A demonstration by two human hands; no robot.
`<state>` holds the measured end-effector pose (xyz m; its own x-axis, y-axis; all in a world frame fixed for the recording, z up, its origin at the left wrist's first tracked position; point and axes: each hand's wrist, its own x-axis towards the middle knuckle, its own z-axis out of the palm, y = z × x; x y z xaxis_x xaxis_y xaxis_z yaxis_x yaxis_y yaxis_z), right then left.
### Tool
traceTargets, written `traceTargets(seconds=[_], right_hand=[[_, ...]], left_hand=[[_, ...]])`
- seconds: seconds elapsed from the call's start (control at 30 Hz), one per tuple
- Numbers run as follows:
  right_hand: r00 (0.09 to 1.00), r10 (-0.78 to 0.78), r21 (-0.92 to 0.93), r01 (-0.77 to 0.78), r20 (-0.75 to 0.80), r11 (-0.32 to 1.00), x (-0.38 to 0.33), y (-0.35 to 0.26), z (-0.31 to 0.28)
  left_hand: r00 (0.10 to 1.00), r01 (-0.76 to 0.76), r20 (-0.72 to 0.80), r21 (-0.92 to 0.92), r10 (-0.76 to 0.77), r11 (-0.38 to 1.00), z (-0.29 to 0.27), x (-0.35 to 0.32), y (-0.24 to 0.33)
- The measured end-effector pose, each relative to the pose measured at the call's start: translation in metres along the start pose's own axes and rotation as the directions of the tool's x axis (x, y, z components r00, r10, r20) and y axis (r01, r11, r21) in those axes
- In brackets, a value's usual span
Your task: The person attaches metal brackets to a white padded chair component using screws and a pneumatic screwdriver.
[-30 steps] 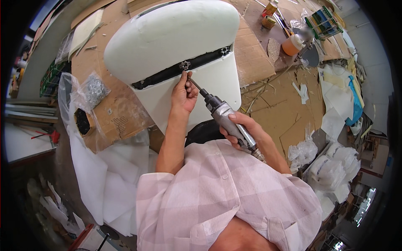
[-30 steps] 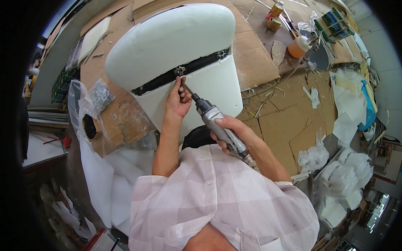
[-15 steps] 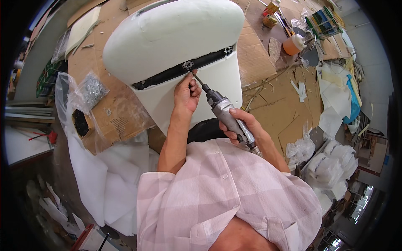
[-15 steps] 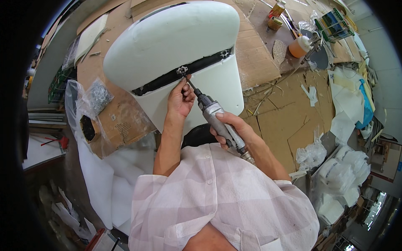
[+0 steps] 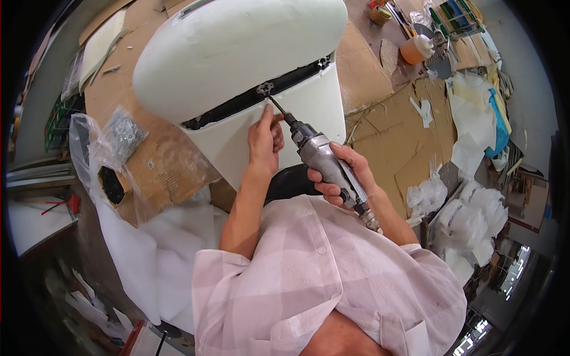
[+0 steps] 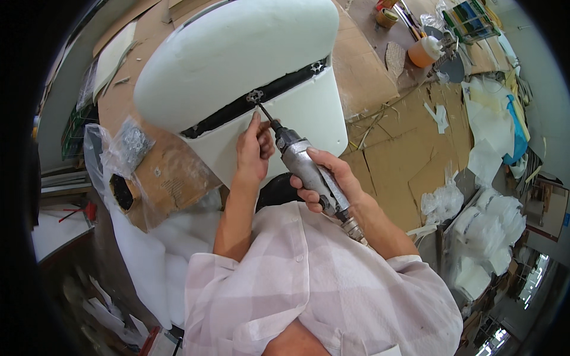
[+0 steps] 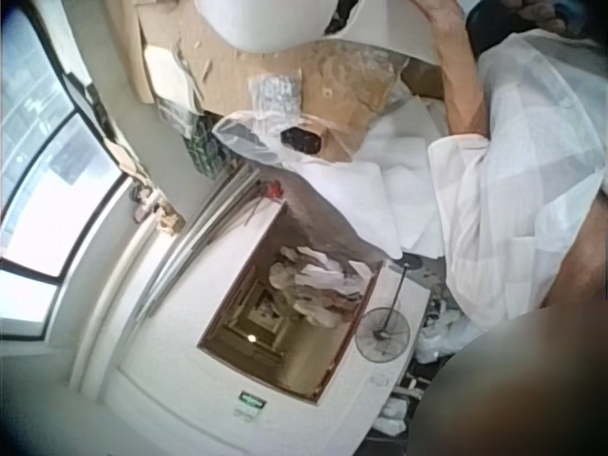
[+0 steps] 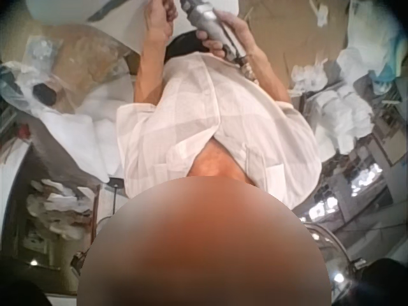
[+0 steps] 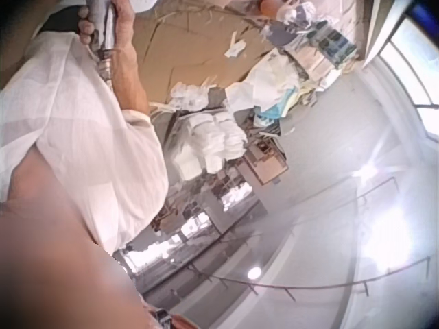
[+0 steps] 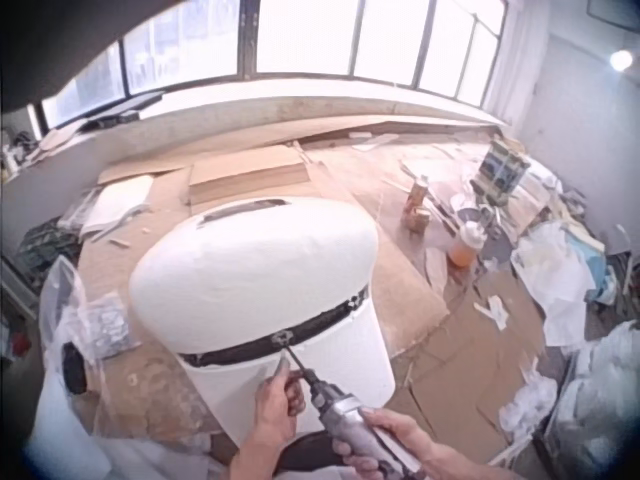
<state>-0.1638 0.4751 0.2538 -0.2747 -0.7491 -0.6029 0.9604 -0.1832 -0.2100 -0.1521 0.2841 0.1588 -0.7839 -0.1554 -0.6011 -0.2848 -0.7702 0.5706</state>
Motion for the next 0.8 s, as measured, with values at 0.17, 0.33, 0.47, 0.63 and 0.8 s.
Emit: traceTargets(seconds=[0.17, 0.33, 0.47, 0.63, 0.8], right_hand=[[1.000, -0.015, 0.067, 0.017, -0.022, 0.998, 0.003, 0.008, 0.010], [0.999, -0.037, 0.124, 0.038, -0.011, 0.992, 0.006, 0.013, 0.016], [0.999, -0.034, 0.110, 0.038, -0.037, 0.993, 0.013, 0.015, 0.018], [0.999, -0.048, 0.090, 0.050, -0.024, 0.995, 0.014, 0.015, 0.019], [0.995, -0.094, 0.039, 0.094, -0.021, 0.995, 0.004, 0.013, 0.014]], left_hand=[[0.960, 0.105, 0.230, 0.226, -0.158, 0.968, 0.008, -0.025, -0.005], [0.936, 0.146, 0.305, 0.119, -0.176, 0.982, 0.001, -0.017, -0.011], [0.946, 0.110, 0.297, 0.076, -0.128, 0.991, 0.007, -0.018, -0.007], [0.939, 0.101, 0.321, 0.085, -0.123, 0.991, 0.000, -0.009, -0.009], [0.955, 0.129, 0.261, 0.060, -0.141, 0.990, -0.005, -0.012, -0.004]])
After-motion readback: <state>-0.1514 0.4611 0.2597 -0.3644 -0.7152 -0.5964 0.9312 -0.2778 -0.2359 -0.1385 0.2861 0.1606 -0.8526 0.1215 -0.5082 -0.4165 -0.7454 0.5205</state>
